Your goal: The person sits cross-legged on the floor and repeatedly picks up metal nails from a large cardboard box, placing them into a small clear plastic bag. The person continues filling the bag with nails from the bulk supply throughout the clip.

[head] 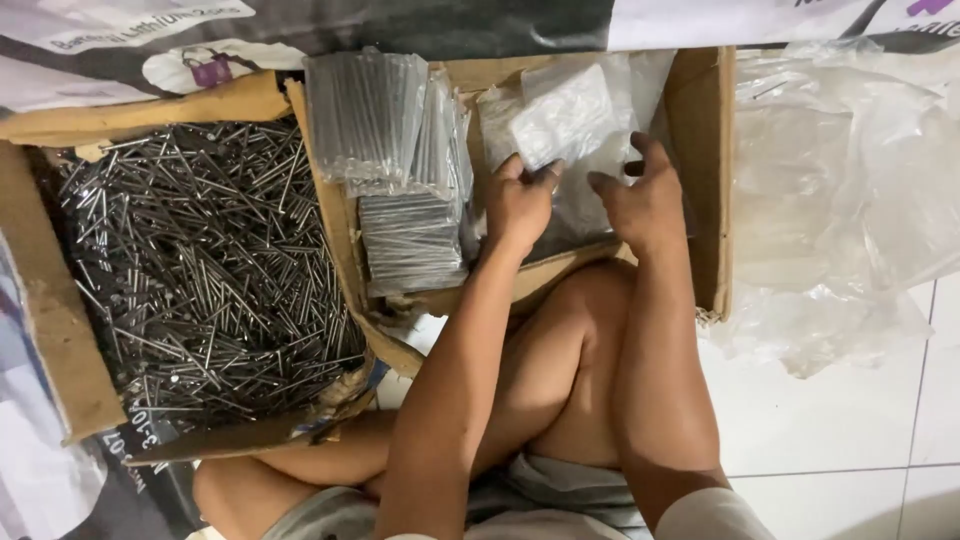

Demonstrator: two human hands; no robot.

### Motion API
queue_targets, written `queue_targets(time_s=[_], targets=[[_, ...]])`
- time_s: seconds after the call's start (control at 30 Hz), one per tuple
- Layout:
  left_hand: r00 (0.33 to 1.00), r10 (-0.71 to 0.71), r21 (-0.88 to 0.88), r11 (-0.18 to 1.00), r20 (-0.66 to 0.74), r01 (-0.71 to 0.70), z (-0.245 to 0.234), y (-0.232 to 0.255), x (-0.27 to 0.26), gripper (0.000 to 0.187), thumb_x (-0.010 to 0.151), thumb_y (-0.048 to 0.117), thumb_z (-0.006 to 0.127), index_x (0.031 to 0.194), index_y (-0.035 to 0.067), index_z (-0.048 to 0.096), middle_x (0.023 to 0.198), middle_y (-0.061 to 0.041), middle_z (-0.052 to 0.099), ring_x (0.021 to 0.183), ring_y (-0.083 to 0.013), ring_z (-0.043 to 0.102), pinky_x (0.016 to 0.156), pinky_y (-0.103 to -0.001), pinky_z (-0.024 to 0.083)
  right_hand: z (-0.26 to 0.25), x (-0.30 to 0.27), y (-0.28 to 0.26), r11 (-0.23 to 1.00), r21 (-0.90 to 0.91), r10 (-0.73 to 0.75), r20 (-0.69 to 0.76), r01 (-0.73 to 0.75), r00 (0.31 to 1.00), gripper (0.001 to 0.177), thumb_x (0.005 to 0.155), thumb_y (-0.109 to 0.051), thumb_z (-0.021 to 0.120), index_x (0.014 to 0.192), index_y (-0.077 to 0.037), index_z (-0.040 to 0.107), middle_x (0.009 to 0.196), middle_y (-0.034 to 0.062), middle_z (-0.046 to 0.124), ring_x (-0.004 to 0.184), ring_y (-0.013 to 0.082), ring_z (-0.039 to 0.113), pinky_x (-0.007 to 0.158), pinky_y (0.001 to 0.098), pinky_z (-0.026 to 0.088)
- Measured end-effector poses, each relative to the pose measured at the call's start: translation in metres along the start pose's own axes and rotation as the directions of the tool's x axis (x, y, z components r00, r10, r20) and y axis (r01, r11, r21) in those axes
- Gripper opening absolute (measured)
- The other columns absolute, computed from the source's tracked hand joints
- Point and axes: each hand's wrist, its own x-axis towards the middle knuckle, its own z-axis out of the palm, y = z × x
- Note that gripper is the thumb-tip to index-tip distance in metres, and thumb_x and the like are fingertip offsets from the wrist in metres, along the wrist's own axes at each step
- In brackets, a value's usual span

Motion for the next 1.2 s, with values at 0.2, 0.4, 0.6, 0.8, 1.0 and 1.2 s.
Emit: queue_targets(time_s=[0.2, 0.4, 0.6, 0.8, 1.0, 1.2], targets=[[0.914, 0.380, 0.097, 0.913, 0.142, -0.395, -0.048, 0.065, -0.038, 0.014, 0.092, 0.022, 0.058, 0.104, 0.017, 0.066, 0.085, -0.011, 0.070, 0.076, -0.0258, 0.069, 0.069, -0.042, 0.056, -0.006, -0.014, -0.010, 0.897, 0.397, -0.200, -0.024, 0.193, 0.980, 0.044, 0.088, -0.011, 0.072, 0.126, 0.003, 0.055, 0.090, 0.0194, 0.060, 0.064, 0.0161, 0.056, 0.048, 0.0264, 0.042], [0.881, 0.438, 0.121, 0.879, 0.179, -0.461, -0.074, 0.093, -0.039, 0.013, 0.095, 0.024, 0.056, 0.101, 0.016, 0.065, 0.075, -0.003, 0.065, 0.061, -0.0137, 0.059, 0.060, -0.034, 0.054, 0.000, -0.007, 0.010, 0.728, 0.658, -0.226, -0.030, 0.189, 0.974, 0.012, 0.087, 0.002, 0.073, 0.096, -0.001, 0.066, 0.075, 0.0089, 0.055, 0.049, 0.0130, 0.052, 0.044, 0.0229, 0.041], [0.882, 0.447, 0.035, 0.889, 0.148, -0.457, -0.077, 0.092, -0.044, 0.012, 0.094, 0.024, 0.061, 0.097, 0.013, 0.064, 0.070, -0.003, 0.060, 0.055, -0.0147, 0.059, 0.053, -0.032, 0.053, -0.002, -0.011, 0.001, 0.640, 0.720, -0.286, -0.103, 0.269, 0.953, 0.003, 0.093, 0.005, 0.067, 0.093, 0.002, 0.065, 0.059, 0.0087, 0.047, 0.041, 0.0152, 0.048, 0.040, 0.0257, 0.038], [0.836, 0.549, -0.087, 0.833, 0.004, -0.546, -0.084, 0.080, -0.043, 0.012, 0.089, 0.013, 0.070, 0.079, 0.009, 0.068, 0.054, -0.001, 0.051, 0.052, -0.0058, 0.046, 0.048, -0.023, 0.043, 0.002, -0.015, 0.011, 0.578, 0.744, -0.365, -0.131, 0.335, 0.922, 0.007, 0.094, 0.005, 0.065, 0.090, 0.002, 0.060, 0.056, 0.0090, 0.048, 0.039, 0.0130, 0.046, 0.039, 0.0236, 0.036], [0.859, 0.500, 0.001, 0.864, -0.111, -0.503, -0.147, 0.080, -0.102, 0.016, 0.086, 0.019, 0.075, 0.075, 0.010, 0.066, 0.049, -0.001, 0.050, 0.050, -0.0065, 0.046, 0.048, -0.023, 0.041, 0.009, -0.062, -0.041, 0.541, 0.706, -0.573, -0.088, 0.456, 0.815, 0.034, 0.087, 0.010, 0.069, 0.119, 0.005, 0.057, 0.093, 0.0140, 0.064, 0.067, 0.0100, 0.059, 0.059, 0.0222, 0.049], [0.669, 0.616, -0.040, 0.723, -0.416, -0.690, -0.234, 0.014, -0.148, 0.006, 0.086, 0.004, 0.073, 0.084, 0.003, 0.067, 0.059, -0.008, 0.059, 0.059, -0.0089, 0.051, 0.055, -0.029, 0.048, 0.038, -0.135, -0.090, 0.454, 0.731, -0.705, -0.055, 0.509, 0.707, 0.057, 0.084, 0.013, 0.069, 0.134, 0.005, 0.045, 0.114, 0.0197, 0.055, 0.076, 0.0175, 0.059, 0.060, 0.0246, 0.051]])
